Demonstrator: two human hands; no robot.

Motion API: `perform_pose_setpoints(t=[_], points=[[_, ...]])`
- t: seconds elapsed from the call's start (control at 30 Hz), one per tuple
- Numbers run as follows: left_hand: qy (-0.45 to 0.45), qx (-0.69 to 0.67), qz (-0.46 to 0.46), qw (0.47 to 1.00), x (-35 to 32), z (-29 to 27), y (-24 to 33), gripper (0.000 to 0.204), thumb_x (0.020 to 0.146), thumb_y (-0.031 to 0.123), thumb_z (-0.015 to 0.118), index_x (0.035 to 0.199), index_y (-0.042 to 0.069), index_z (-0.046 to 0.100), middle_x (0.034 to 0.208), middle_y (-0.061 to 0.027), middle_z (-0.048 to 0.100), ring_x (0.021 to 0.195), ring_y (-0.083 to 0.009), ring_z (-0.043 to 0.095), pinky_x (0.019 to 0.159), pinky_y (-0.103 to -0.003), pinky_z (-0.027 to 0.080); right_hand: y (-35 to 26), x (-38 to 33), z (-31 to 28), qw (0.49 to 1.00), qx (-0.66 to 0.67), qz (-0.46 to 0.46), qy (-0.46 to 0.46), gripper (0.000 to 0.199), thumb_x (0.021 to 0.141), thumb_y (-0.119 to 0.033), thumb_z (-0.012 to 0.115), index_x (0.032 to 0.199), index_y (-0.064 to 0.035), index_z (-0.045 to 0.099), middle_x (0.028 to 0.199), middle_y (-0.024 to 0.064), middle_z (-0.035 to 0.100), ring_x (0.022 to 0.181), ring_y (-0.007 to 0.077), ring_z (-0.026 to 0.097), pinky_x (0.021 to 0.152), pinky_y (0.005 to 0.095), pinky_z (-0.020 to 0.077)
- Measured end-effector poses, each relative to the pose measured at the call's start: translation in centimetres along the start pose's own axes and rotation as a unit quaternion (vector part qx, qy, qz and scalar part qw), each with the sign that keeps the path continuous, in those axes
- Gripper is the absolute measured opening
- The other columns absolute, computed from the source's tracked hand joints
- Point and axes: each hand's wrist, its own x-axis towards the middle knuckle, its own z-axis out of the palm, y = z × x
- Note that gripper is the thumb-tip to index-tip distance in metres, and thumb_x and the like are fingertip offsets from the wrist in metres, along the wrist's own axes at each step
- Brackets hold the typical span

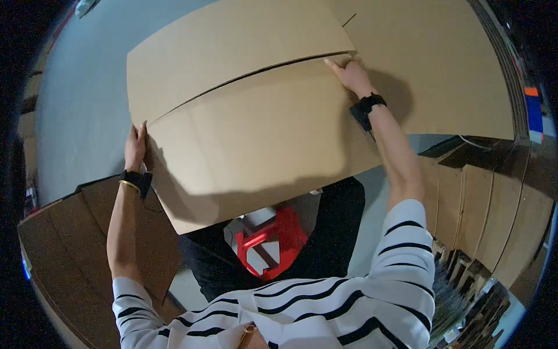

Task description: The recorder is using a handheld tape dispenser to seal cardboard boxes in a factory setting.

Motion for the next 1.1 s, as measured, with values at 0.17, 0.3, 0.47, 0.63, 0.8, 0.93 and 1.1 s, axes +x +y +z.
perform_pose_setpoints(t=[0.17,0.3,0.47,0.63,0.8,0.93,1.1], points=[[0.012,-0.186,0.054,0.981,0.2,2.3,-1.4,0.074,0.096,0.040,0.049,0.150,0.007,0.010,0.134,-0.0265,0.048,0.124,-0.0378,0.048,0.101,-0.038,0.038,-5.2,-2.2,-3.0,0.947,-0.282,0.035,-0.150,0.084,0.086,-0.064,0.051,0.130,0.0079,0.047,0.134,0.0285,0.047,0.120,0.0416,0.050,0.100,0.0451,0.0406],[0.006,-0.187,0.068,0.980,0.7,2.5,-2.4,0.074,0.097,0.040,0.049,0.149,0.003,0.011,0.136,-0.0251,0.046,0.128,-0.0360,0.044,0.104,-0.036,0.035,-11.1,-5.7,-0.4,0.867,-0.142,-0.473,0.069,0.078,0.091,-0.055,0.050,0.146,-0.0055,0.028,0.147,0.0256,0.030,0.137,0.0403,0.027,0.109,0.0476,0.0293],[-0.059,-0.299,-0.004,0.952,0.7,1.9,-1.9,0.071,0.095,0.036,0.056,0.147,0.003,0.020,0.138,-0.0189,0.045,0.128,-0.0281,0.043,0.104,-0.035,0.035,-11.7,-6.8,6.2,0.884,-0.246,-0.395,-0.038,0.077,0.091,-0.060,0.042,0.149,-0.0130,0.023,0.154,0.0202,0.018,0.144,0.0347,0.011,0.116,0.0494,0.0112],[-0.060,-0.384,-0.095,0.917,0.7,1.8,-1.6,0.065,0.093,0.036,0.059,0.143,0.006,0.030,0.138,-0.0157,0.046,0.125,-0.0246,0.044,0.103,-0.034,0.036,-10.8,-5.8,5.6,0.878,-0.227,-0.412,-0.091,0.080,0.089,-0.060,0.046,0.150,-0.0141,0.021,0.155,0.0197,0.015,0.144,0.0367,0.010,0.116,0.0513,0.0094],[0.022,-0.341,0.048,0.939,0.5,2.4,-2.0,0.064,0.094,0.034,0.058,0.143,0.003,0.030,0.138,-0.0158,0.046,0.126,-0.0254,0.042,0.105,-0.034,0.033,-12.5,-6.8,3.9,0.888,-0.231,-0.390,-0.074,0.083,0.087,-0.056,0.055,0.149,-0.0121,0.021,0.154,0.0223,0.014,0.144,0.0381,0.009,0.116,0.0512,0.0108],[0.033,-0.380,0.032,0.924,0.5,2.2,-2.1,0.061,0.094,0.030,0.058,0.142,0.001,0.032,0.136,-0.0139,0.048,0.124,-0.0234,0.044,0.104,-0.032,0.033,-11.8,-7.2,3.4,0.902,-0.236,-0.360,-0.031,0.083,0.086,-0.057,0.055,0.148,-0.0107,0.024,0.151,0.0235,0.021,0.142,0.0385,0.014,0.115,0.0525,0.0135],[-0.043,-0.422,-0.017,0.905,0.9,2.6,-1.9,0.063,0.093,0.027,0.058,0.144,0.005,0.030,0.133,-0.0128,0.049,0.120,-0.0226,0.047,0.100,-0.033,0.038,-10.1,-6.6,4.5,0.892,-0.228,-0.389,0.000,0.080,0.089,-0.058,0.050,0.148,-0.0098,0.025,0.151,0.0228,0.023,0.142,0.0383,0.016,0.115,0.0527,0.0143]])
